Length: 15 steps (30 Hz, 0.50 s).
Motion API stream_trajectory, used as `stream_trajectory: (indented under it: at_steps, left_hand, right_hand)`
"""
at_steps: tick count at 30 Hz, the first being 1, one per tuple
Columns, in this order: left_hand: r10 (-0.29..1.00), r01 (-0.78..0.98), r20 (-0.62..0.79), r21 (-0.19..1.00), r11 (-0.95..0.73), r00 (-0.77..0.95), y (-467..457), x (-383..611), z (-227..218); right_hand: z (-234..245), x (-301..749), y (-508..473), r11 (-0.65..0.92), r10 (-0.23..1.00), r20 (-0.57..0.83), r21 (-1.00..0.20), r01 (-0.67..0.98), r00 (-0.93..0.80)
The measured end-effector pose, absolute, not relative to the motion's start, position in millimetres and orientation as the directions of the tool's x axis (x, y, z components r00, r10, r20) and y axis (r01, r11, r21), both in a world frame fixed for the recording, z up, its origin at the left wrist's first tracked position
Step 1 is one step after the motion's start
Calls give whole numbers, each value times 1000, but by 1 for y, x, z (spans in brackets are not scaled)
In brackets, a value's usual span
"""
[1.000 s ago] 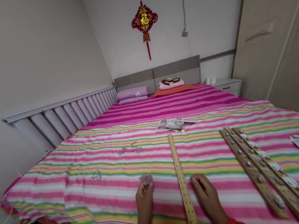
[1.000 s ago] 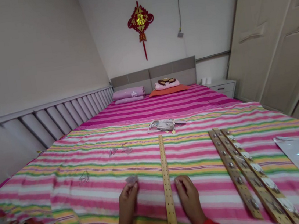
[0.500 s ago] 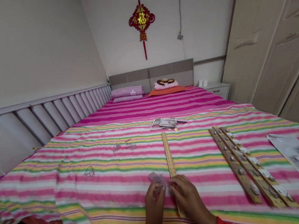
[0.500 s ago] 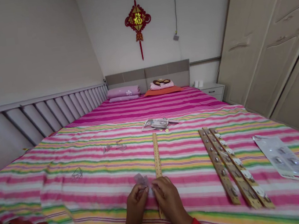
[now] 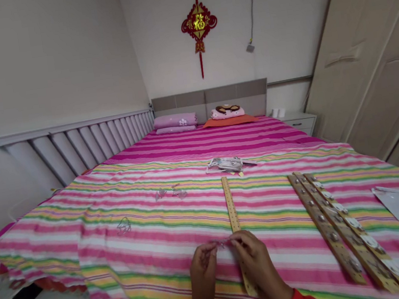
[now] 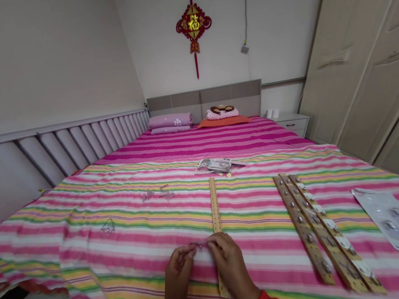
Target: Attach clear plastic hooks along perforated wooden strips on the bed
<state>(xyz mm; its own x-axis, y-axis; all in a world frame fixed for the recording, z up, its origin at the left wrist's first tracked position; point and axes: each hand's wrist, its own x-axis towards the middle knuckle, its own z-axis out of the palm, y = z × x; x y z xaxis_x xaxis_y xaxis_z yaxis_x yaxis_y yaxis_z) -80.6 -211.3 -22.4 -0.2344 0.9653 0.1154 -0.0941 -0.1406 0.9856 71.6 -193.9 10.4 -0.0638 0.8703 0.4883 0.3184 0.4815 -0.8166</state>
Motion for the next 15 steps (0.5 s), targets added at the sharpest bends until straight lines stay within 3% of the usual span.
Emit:
stream_trajectory:
  at_steps: [5, 10, 15]
  left_hand:
    - [934, 55, 140, 990, -129, -328, -200, -89, -24]
    - [925, 291, 302, 928, -231, -230, -193, -93, -24]
    - [929, 301, 309, 923, -241, -204, -188, -91, -28]
  right_hand:
    - [7, 72, -192, 458, 886, 459, -840, 290, -69]
    - [5, 70, -192, 452, 891, 447, -853, 260, -81]
    - [8, 69, -192, 445, 895, 440, -867, 226, -76]
